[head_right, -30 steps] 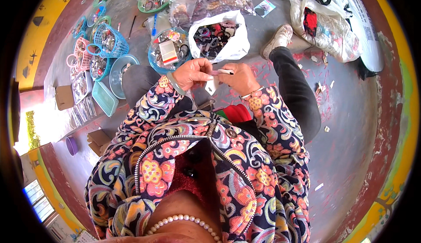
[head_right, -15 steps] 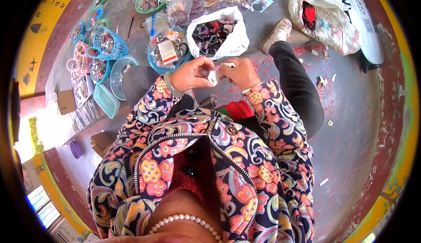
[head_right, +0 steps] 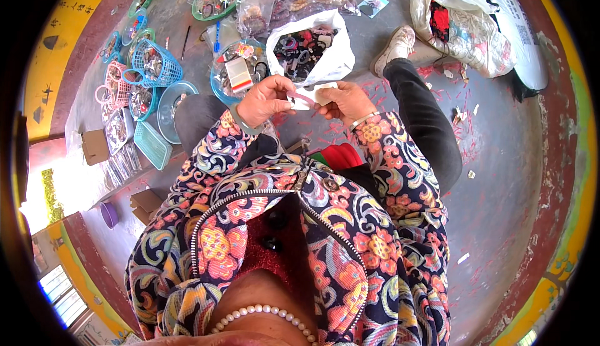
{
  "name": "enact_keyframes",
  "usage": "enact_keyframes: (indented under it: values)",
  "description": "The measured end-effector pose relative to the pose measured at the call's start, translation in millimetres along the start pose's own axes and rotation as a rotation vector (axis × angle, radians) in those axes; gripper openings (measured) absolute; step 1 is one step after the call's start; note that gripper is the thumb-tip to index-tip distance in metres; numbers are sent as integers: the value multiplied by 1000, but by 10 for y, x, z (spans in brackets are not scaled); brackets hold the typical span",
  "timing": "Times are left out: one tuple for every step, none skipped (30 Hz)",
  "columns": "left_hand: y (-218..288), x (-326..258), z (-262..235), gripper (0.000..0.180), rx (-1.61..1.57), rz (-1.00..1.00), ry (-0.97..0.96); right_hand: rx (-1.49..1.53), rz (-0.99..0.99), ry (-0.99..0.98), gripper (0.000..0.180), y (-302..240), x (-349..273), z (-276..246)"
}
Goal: The person sits on the floor and sorts through small craft supplies, picking up items from a white bag and placing them into various containers. The person handles small plastic bags, clips, and other miscellaneous items, organizing them into baskets and bowls.
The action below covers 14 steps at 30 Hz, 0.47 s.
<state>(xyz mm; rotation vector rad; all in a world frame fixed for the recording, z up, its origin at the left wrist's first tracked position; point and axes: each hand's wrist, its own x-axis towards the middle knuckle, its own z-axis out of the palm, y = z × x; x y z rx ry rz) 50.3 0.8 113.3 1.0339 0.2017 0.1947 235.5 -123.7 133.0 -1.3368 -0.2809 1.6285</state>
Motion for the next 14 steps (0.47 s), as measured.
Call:
enact_keyframes:
  values:
    - [3,2,24,22,25,27,13,25,4,16,21,10,9,-11]
    - [8,-1,53,20,50,55,25,49,7,33,21,16,16,-17]
    - [11,0,79,19,75,82,38,59,-16,52,20,18,17,-16]
    - [4,-1,101,18,115,115,49,68,-39,65,20,25,25,-13]
    - [-7,1,119,17,154,146,59,78,-62,79,19,26,28,-7]
    - [-9,6,126,17,193,178,69,41,-92,110,19,26,28,2]
    - [0,2,124,17,201,132,70,5,-120,142,20,35,21,13]
    - [17,-4,120,17,208,86,70,-29,-149,175,20,41,20,24]
    - [25,-4,117,16,214,39,69,-127,-231,186,20,27,18,44]
    - [-2,3,99,17,205,25,82,-226,-310,198,20,3,4,75]
    - [-55,21,61,17,196,10,95,-326,-389,211,20,-9,-7,90]
    - [-100,38,27,17,186,-4,106,-428,-450,237,20,-2,-10,86]
    - [-111,40,1,18,176,-25,87,-527,-515,253,20,9,5,69]
    - [-111,32,-28,19,165,-45,67,-627,-580,270,21,31,25,39]
